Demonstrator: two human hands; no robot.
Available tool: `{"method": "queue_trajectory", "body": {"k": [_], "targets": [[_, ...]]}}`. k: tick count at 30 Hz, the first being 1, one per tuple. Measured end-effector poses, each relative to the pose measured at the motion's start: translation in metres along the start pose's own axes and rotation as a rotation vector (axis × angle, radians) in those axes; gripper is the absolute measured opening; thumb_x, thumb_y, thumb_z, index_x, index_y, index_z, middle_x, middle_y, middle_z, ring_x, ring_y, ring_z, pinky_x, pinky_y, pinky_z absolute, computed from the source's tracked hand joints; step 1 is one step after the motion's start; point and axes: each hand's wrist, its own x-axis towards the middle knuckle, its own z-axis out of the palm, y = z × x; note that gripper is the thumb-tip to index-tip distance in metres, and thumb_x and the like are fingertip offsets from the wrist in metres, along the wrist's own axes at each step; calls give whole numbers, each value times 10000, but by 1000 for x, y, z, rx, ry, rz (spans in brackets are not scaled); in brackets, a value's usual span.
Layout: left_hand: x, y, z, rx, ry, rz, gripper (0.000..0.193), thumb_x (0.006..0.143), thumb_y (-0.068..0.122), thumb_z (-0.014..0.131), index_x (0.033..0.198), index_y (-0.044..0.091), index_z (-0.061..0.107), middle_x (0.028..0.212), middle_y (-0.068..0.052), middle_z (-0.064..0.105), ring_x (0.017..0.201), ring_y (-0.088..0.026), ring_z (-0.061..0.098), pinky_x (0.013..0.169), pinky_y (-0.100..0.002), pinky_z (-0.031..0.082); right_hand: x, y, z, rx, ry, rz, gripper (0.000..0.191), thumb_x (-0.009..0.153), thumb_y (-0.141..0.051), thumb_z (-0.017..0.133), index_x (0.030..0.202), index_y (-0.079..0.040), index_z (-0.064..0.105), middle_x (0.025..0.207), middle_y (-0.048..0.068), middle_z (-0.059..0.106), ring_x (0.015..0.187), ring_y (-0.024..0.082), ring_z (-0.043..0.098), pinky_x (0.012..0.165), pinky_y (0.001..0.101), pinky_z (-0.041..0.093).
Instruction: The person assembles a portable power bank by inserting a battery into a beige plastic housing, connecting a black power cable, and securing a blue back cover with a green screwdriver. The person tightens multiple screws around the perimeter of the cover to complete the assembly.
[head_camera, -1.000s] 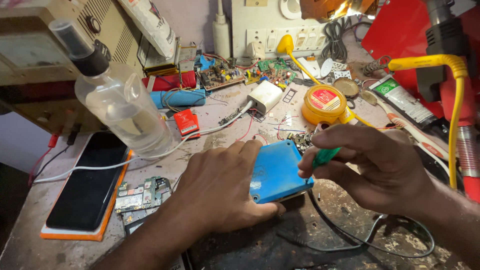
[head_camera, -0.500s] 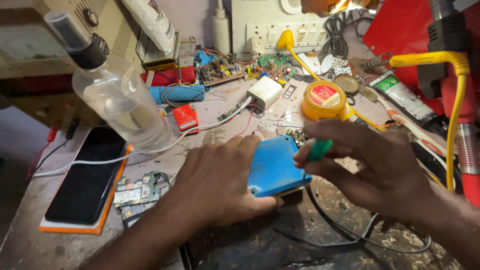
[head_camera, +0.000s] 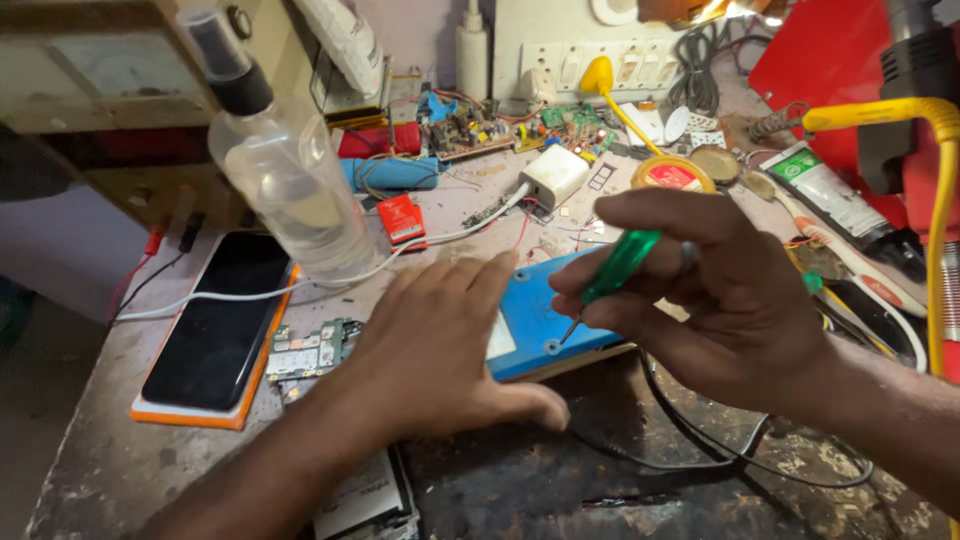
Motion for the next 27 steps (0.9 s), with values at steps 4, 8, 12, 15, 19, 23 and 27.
{"method": "queue_trajectory", "body": {"k": [4, 8, 12, 15, 19, 23, 27], "targets": [[1, 4, 0, -73, -161, -193, 1036, 629, 629, 822, 1419, 57, 472, 1272, -178, 615, 1188, -366, 587, 898, -508, 497, 9, 0, 10, -99, -22, -22, 599, 949, 74, 689, 1450, -100, 410, 1186, 135, 729, 1138, 213, 785, 952, 381, 640], [4, 6, -2, -86, -176, -209, 995, 631, 569, 826, 1407, 58, 469, 1237, -170, 624, 1177, -358, 590, 909, -497, 499, 14, -8, 10, -212, -6, -79, 570, 946, 14, 718, 1433, -99, 444, 1224, 86, 709, 1159, 201, 772, 932, 340, 635], [0, 8, 1, -85, -42, -122, 1053, 627, 566, 853, 1410, -4, 440, 1287, -224, 596, 1196, -398, 574, 919, -500, 488, 13, -19, -6, -452, -70, -142, 490, 886, -36, 702, 1349, -114, 561, 1257, 98, 687, 1140, 241, 705, 919, 356, 614], [-6, 3, 3, -205, 108, -19, 1071, 666, 573, 846, 1450, -23, 424, 1343, -251, 571, 1232, -424, 562, 954, -506, 471, 16, -25, -15, -639, -124, 12, 560, 870, -203, 808, 1405, -193, 644, 1131, -22, 764, 993, 127, 751, 824, 298, 633], [-14, -7, 4, -225, 29, 24, 1024, 670, 561, 853, 1438, 16, 450, 1361, -241, 559, 1240, -430, 553, 970, -517, 456, 24, -32, -21, -512, -237, 38, 612, 922, -165, 684, 1512, -139, 524, 1234, 42, 742, 1021, 150, 745, 817, 305, 625], [-15, -6, 8, -187, 86, 49, 978, 688, 502, 847, 1445, 15, 464, 1378, -248, 568, 1229, -426, 572, 977, -505, 468, 24, -33, -19, -740, -165, -31, 687, 867, -320, 752, 1504, -196, 529, 1182, 3, 766, 951, 149, 744, 764, 323, 561], [-16, 2, 9, -214, 123, 0, 949, 666, 463, 841, 1428, 17, 493, 1348, -223, 599, 1191, -409, 600, 974, -490, 479, 20, -33, -22, -421, -238, -83, 642, 898, -44, 612, 1504, -23, 402, 1233, 129, 732, 1086, 252, 743, 860, 352, 591]]}}
